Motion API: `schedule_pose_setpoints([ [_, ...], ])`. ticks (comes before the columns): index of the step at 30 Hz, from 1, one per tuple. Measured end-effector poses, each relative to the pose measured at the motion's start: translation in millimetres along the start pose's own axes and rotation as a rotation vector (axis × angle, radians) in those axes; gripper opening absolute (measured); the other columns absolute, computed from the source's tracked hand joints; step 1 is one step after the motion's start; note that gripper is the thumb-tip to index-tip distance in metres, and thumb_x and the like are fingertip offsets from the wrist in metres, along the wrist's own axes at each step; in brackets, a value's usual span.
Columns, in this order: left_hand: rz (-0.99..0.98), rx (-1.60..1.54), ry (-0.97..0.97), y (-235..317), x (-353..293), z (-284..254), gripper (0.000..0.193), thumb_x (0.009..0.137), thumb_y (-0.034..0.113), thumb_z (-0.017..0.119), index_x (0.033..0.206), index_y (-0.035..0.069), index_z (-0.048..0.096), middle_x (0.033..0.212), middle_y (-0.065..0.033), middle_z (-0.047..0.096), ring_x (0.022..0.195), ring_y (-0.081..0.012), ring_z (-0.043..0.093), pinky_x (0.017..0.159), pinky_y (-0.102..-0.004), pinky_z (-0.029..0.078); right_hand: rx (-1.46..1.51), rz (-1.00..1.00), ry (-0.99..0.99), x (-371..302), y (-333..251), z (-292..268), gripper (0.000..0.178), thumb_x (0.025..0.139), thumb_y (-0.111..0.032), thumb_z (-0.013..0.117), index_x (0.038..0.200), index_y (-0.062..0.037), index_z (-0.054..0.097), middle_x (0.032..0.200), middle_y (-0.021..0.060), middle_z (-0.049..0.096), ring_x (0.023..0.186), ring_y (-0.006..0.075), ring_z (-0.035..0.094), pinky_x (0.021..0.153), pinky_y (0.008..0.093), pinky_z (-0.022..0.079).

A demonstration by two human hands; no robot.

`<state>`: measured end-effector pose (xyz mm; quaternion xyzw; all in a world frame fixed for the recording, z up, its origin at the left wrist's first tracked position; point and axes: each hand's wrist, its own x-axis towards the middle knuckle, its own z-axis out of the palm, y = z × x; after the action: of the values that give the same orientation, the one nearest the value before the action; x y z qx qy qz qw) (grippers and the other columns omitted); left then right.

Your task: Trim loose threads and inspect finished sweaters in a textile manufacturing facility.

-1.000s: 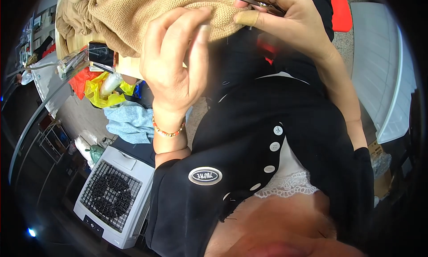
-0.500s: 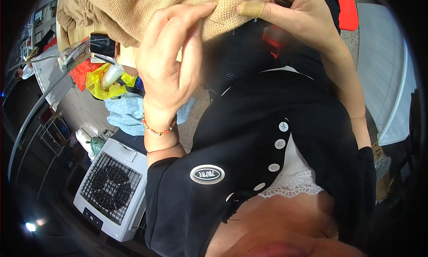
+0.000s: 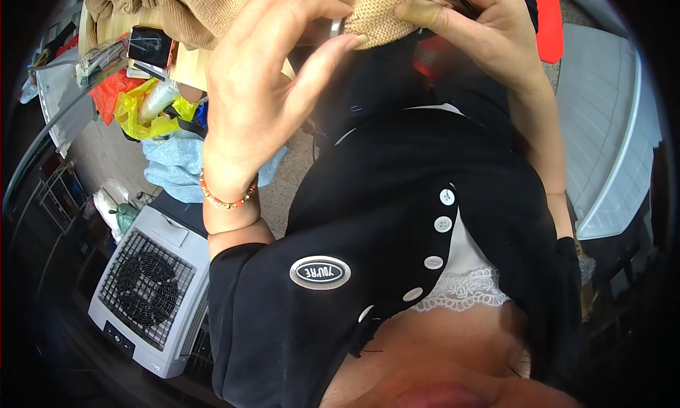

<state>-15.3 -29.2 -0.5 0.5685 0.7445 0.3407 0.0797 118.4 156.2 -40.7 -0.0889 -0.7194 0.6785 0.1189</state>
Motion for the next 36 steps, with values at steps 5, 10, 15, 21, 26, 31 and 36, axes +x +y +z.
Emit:
schedule_pose_setpoints([
  [5, 0.022, -0.010, -0.054, -4, 1, -1, 0.025, 0.078, 0.002, 0.080, 0.101, 0.002, 0.071, 0.097, -0.0059, 0.069, 0.075, -0.0111, 0.064, 0.068, -0.0226, 0.052, 0.626, -0.649, -0.067, 15, 42, 13, 0.015, 0.086, 0.000, 0.074, 0.099, 0.0028, 0.066, 0.078, -0.0044, 0.059, 0.068, 0.0006, 0.049, 0.059, 0.0177, 0.040],
  [10, 0.026, -0.004, -0.077, -1, 6, -1, 0.028, 0.078, 0.002, 0.080, 0.105, 0.004, 0.073, 0.098, -0.0061, 0.069, 0.074, -0.0112, 0.063, 0.067, -0.0229, 0.051, 0.646, -0.609, -0.052, 17, 53, 13, 0.016, 0.086, 0.000, 0.073, 0.100, 0.0028, 0.065, 0.080, -0.0042, 0.060, 0.072, 0.0012, 0.051, 0.062, 0.0176, 0.040],
  [15, 0.092, -0.002, -0.105, -7, 4, -6, 0.027, 0.079, 0.002, 0.079, 0.105, 0.005, 0.075, 0.099, -0.0056, 0.069, 0.075, -0.0120, 0.063, 0.068, -0.0233, 0.052, 0.272, -0.203, 0.012, 7, 31, 7, 0.014, 0.087, -0.001, 0.073, 0.099, 0.0017, 0.066, 0.080, -0.0047, 0.059, 0.071, 0.0014, 0.051, 0.062, 0.0176, 0.040],
  [21, 0.058, 0.034, -0.127, -7, 5, -12, 0.026, 0.079, 0.002, 0.079, 0.105, 0.006, 0.076, 0.097, -0.0050, 0.068, 0.079, -0.0119, 0.066, 0.070, -0.0229, 0.053, 0.405, -0.252, -0.022, 6, 15, 8, 0.012, 0.088, -0.001, 0.072, 0.098, 0.0013, 0.065, 0.079, -0.0049, 0.059, 0.070, 0.0012, 0.051, 0.061, 0.0178, 0.040],
  [26, 0.055, 0.050, -0.119, -5, 8, -11, 0.023, 0.080, 0.001, 0.078, 0.102, 0.005, 0.077, 0.095, -0.0047, 0.067, 0.082, -0.0124, 0.067, 0.072, -0.0232, 0.054, 0.124, -0.511, 0.030, 9, 42, 7, 0.012, 0.088, -0.001, 0.072, 0.097, 0.0010, 0.065, 0.078, -0.0051, 0.058, 0.069, 0.0013, 0.050, 0.060, 0.0179, 0.039],
  [31, 0.055, 0.067, -0.111, -7, 8, -11, 0.022, 0.079, -0.002, 0.077, 0.099, 0.005, 0.077, 0.095, -0.0052, 0.067, 0.084, -0.0134, 0.067, 0.073, -0.0238, 0.054, 0.478, -0.534, -0.033, 12, 47, 10, 0.012, 0.088, -0.001, 0.072, 0.096, 0.0006, 0.065, 0.077, -0.0052, 0.057, 0.067, 0.0011, 0.049, 0.059, 0.0179, 0.038],
  [36, 0.125, 0.035, -0.014, -20, -2, -2, 0.022, 0.078, -0.005, 0.076, 0.099, 0.003, 0.076, 0.097, -0.0085, 0.068, 0.090, -0.0166, 0.067, 0.076, -0.0249, 0.054, 0.132, 0.204, 0.042, -1, -7, 5, 0.012, 0.088, -0.003, 0.073, 0.097, 0.0006, 0.065, 0.076, -0.0051, 0.058, 0.065, 0.0012, 0.048, 0.057, 0.0185, 0.038],
])
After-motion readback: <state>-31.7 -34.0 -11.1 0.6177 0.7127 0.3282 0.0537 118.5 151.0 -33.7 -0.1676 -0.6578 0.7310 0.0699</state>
